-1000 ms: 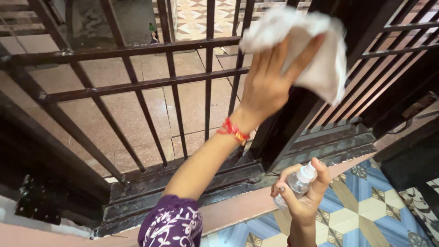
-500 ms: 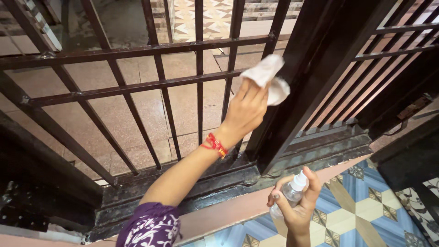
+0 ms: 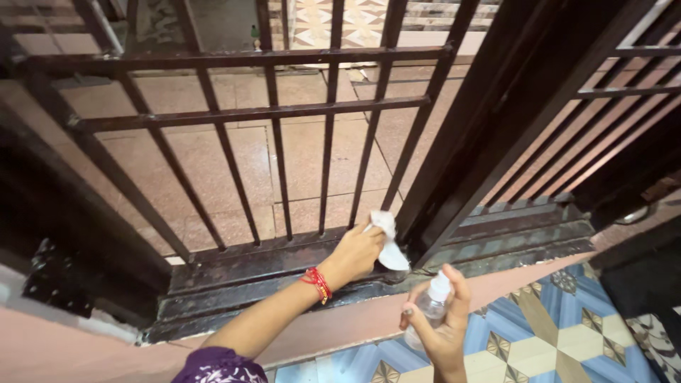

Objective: The person cleans a dark metal window grille by spraying a clear liquid from a small bottle and wiping the bars and frame with a white cloth. The person repeatedly sprays and wipes different sections of the grille.

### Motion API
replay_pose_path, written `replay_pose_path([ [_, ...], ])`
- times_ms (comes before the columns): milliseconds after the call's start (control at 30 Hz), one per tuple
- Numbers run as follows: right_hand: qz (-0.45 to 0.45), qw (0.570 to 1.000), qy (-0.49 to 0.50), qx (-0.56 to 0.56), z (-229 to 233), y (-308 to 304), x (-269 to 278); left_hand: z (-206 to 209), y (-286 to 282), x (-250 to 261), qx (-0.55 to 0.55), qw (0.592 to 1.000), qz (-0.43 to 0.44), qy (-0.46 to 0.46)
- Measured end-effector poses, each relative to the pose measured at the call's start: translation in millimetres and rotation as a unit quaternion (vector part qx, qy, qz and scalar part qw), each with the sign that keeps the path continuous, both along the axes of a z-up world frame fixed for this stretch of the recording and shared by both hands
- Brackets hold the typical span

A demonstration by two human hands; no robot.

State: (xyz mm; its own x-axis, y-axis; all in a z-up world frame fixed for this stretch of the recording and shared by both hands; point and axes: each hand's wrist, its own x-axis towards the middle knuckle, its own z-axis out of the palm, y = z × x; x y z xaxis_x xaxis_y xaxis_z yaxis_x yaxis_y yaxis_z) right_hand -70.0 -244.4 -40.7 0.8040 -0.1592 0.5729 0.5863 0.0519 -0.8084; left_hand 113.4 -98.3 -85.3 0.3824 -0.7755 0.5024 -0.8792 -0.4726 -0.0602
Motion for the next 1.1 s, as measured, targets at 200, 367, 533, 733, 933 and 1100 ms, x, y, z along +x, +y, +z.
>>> replay_pose_path([
  [200, 0.081, 0.995, -0.02, -0.057, 1, 21, 16, 26, 86, -31, -0.334, 0.86, 0.023, 0.385],
  [367, 0.122, 0.991, -0.013, -0.043, 4, 47, 28, 107, 193, -75, -0.557, 0.804, 0.12, 0.171],
  [533, 0.14, 0.989, -0.002, -0.041, 6, 70, 30, 215, 244, -67, -0.64, 0.768, 0.018, -0.026],
  [733, 0.128, 0.991, 0.025, -0.025, -1, 83, 29, 258, 270, 12, -0.394, 0.808, 0.319, -0.303],
  [933, 0.112, 0.991, 0.069, -0.023, -13, 91, 27, 215, 276, 10, -0.464, 0.802, 0.305, -0.221],
  [1100, 0.104, 0.988, 0.104, -0.045, -19, 99, 20, 191, 276, 3, -0.502, 0.79, 0.295, -0.192],
])
